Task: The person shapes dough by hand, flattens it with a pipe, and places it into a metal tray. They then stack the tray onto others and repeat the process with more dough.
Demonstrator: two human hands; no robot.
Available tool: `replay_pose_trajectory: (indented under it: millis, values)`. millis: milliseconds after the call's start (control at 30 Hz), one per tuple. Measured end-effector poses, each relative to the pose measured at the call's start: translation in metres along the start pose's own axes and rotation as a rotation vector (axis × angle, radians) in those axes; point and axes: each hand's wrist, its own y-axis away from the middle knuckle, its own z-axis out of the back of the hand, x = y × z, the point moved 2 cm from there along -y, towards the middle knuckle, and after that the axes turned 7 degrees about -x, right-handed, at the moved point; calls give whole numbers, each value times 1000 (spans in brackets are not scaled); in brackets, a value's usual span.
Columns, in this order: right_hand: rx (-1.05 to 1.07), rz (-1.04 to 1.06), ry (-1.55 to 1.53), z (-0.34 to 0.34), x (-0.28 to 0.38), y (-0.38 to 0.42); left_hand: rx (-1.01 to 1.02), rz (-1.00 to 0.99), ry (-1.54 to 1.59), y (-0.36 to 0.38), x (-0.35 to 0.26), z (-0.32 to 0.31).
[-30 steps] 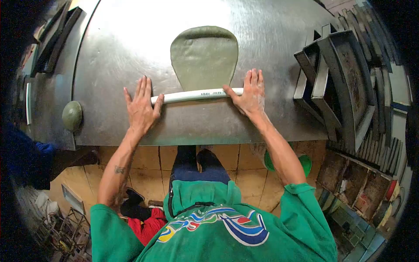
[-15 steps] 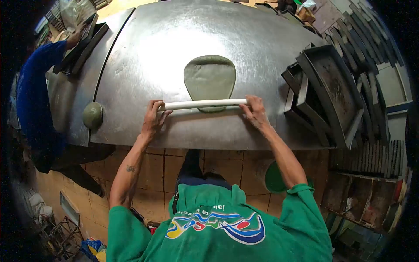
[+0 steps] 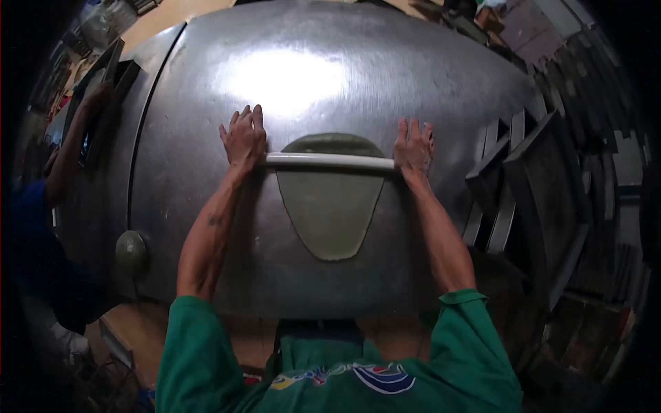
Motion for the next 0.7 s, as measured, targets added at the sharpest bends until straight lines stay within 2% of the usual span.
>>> replay_pose_trajectory:
  millis: [33,100,133,167,200,267,300,333,367,433,467,500,533,567,600,633,700]
  values:
    - [29,-19,14,3,-14,27,35,-86,-20,26,4,8]
    - [41,360,24,13,-41,79,102,-206,-252,95,18,25]
    - [41,359,26,26,-49,92,106,-284,-282,129,26,37]
    - [50,437,75,32,-51,95,86,-367,-312,134,31,38]
    - [70,507,126,31,-52,94,78,-404,-275,116,32,29]
    - [26,346,71,-19,-43,20,-8,-364,-259,23,14,-10]
    - [15,209,107,-38,-33,-20,-54,-140,-44,-23,-5,-18]
    - [14,64,150,-43,-25,-38,-42,-76,-36,-53,-14,-22]
    - [29,49,159,-36,-20,-35,-64,-86,-38,-64,-27,-19]
    - [108,-16,118,-24,-4,-45,-68,-152,-50,-50,-14,-24]
    - [98,72,118,-27,-16,-29,-81,-195,-90,-22,-11,-15]
    - [157,135,66,-18,-24,-5,12,-150,-97,10,-2,-4]
    - [217,197,10,-7,-33,22,34,-209,-50,47,16,-1]
    - [136,338,18,2,-46,50,87,-309,-112,79,19,20]
    - [184,309,-43,16,-48,67,129,-295,-142,99,20,33]
    - [169,316,-49,0,-49,49,113,-300,-143,75,22,22]
    - [-45,527,117,-31,-52,16,47,-388,-238,23,26,-8]
